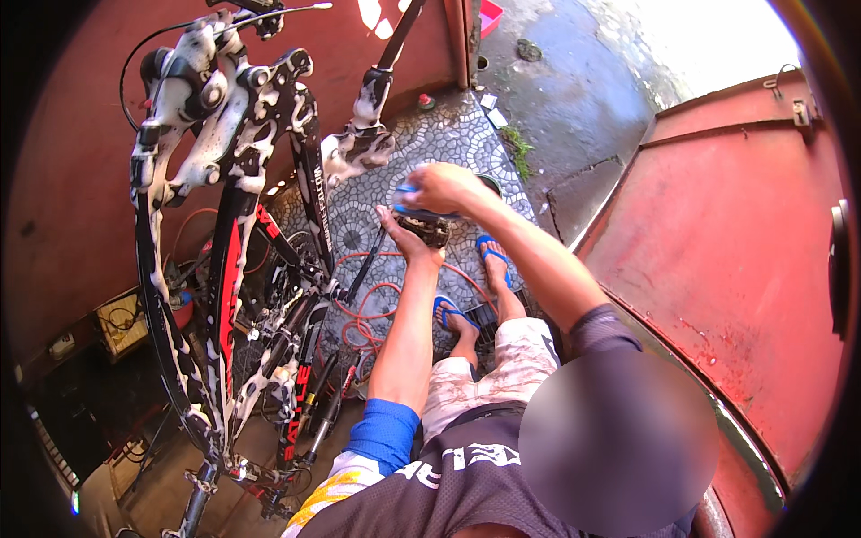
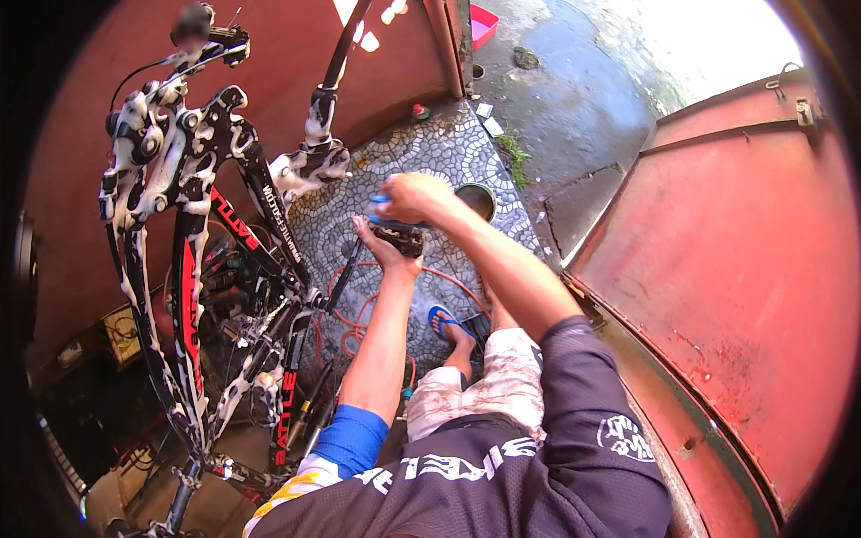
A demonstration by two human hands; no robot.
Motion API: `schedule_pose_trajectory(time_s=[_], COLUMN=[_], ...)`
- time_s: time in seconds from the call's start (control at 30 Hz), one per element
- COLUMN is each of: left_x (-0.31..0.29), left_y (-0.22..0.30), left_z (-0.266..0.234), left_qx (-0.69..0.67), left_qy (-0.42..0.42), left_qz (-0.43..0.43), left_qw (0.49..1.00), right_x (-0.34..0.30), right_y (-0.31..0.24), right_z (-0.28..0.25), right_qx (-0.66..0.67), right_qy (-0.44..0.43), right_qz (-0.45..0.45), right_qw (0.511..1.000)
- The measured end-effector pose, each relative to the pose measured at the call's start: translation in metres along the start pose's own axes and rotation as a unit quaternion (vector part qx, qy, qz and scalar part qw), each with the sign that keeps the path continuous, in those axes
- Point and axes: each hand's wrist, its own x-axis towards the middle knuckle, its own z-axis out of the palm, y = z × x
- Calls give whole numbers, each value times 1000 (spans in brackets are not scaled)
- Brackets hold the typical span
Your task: The person scrubs a bicycle frame with a soapy sponge, rinses the sponge in a bucket, and continues cleaning various parts of the bike. The person also uses a small brush to clean the chainring and other components.
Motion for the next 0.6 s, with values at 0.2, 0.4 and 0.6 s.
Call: schedule_pose_trajectory(time_s=[0.2, 0.4, 0.6], left_x=[1, 10, 7], left_y=[1, -6, 5], left_z=[2, -7, -12], left_qx=[-23, -23, -48], left_qy=[41, -21, 0], left_qz=[-17, 35, -42], left_qw=[999, 999, 998], right_x=[-3, 18, -18], right_y=[23, 22, 36], right_z=[9, 22, 26], right_qx=[60, 84, 166], right_qy=[-14, -30, -11], right_qz=[-18, -116, -59], right_qw=[998, 989, 984])
